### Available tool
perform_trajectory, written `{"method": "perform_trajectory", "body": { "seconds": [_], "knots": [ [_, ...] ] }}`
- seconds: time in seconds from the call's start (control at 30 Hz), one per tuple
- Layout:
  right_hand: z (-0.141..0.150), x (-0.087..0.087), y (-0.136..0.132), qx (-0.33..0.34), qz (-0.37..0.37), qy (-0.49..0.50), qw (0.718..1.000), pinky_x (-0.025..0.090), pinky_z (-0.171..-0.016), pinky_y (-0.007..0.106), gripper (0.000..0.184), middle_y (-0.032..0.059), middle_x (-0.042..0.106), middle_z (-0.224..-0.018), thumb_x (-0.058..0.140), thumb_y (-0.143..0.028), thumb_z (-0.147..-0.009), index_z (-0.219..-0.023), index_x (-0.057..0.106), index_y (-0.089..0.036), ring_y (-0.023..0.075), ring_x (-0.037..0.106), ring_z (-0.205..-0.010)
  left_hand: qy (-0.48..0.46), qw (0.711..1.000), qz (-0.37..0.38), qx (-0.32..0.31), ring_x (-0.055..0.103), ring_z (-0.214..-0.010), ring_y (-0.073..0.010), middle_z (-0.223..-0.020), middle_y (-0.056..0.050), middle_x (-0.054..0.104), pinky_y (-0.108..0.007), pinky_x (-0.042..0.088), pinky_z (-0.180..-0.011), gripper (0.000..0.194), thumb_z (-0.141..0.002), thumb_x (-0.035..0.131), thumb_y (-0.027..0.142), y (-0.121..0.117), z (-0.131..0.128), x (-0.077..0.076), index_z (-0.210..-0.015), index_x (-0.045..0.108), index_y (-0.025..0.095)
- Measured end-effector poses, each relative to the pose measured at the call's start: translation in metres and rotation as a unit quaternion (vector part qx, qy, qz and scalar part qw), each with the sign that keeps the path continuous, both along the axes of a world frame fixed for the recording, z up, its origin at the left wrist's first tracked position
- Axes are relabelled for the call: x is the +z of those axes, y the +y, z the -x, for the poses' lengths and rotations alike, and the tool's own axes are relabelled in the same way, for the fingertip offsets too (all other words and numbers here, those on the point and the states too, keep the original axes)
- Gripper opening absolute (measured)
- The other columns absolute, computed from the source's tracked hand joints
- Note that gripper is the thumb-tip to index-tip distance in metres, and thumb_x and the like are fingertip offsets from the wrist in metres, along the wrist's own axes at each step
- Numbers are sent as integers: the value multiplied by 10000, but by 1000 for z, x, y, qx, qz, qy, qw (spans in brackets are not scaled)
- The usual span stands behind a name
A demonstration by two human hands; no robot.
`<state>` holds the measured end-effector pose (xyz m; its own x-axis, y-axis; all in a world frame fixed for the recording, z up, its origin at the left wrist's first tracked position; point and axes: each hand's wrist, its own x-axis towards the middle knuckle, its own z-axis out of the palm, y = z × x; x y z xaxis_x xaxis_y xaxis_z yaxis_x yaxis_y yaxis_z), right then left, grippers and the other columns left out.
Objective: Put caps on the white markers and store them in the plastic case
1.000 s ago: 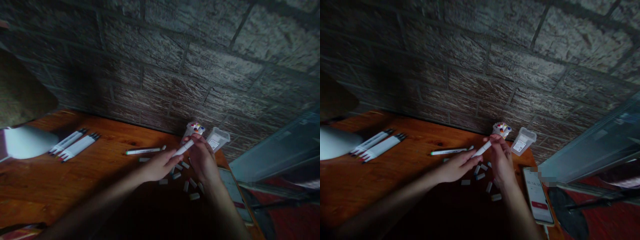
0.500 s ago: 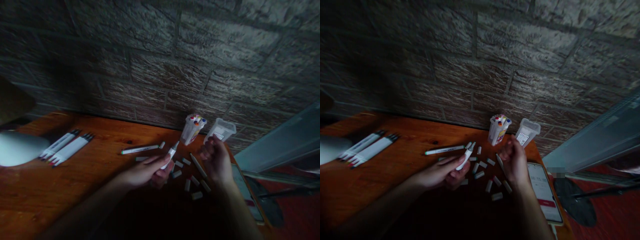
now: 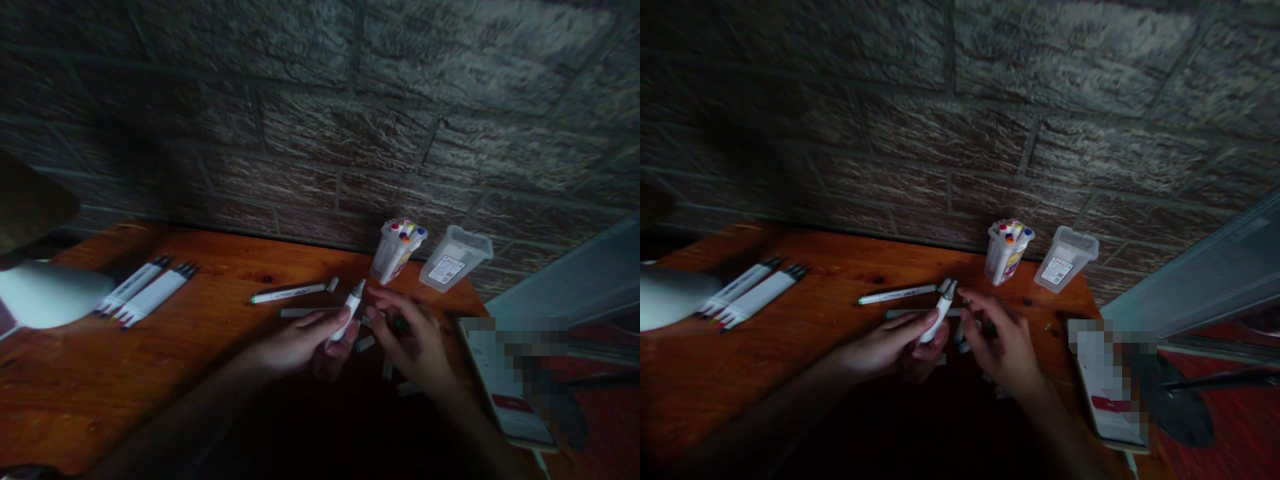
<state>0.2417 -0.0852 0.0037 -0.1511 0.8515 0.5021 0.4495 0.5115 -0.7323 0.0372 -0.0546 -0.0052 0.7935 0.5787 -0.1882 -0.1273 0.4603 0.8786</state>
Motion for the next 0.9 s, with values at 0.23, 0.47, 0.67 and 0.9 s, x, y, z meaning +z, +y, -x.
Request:
{"method": "perform_trajectory", "body": {
  "seconds": [0.23,0.47,0.67,0.9],
  "knots": [
    [0,-14,-2,39,-112,-183,976,556,-703,285,427,42,725,-965,551,-187,-962,-1355,604,-346,174,695,-815,59,996,-45,-48,563,-477,-134,-631,-21,639,-245,435,-464,518,-955,415,629,-5,0,3,-869,629,165],
    [-15,1,8,-185,-26,34,982,554,-650,297,188,40,752,-868,672,-348,-888,-1034,702,-234,179,690,-707,242,865,-419,136,626,-706,-149,-780,-24,697,-248,478,-657,381,-963,517,494,11,16,15,-892,705,170],
    [-18,2,17,-197,79,186,959,377,-479,214,327,-40,545,-571,712,-453,-841,-663,619,-195,85,465,-501,288,752,-583,105,659,-767,-155,-858,-5,746,-267,457,-734,251,-952,592,407,11,9,1,-921,746,212],
    [-14,2,15,-203,118,240,942,468,-528,227,296,-11,643,-724,758,-479,-772,-829,680,-200,119,580,-602,330,724,-605,-34,679,-925,-227,-992,-24,747,-318,474,-814,193,-869,704,389,5,7,-4,-974,743,232]
  ]
}}
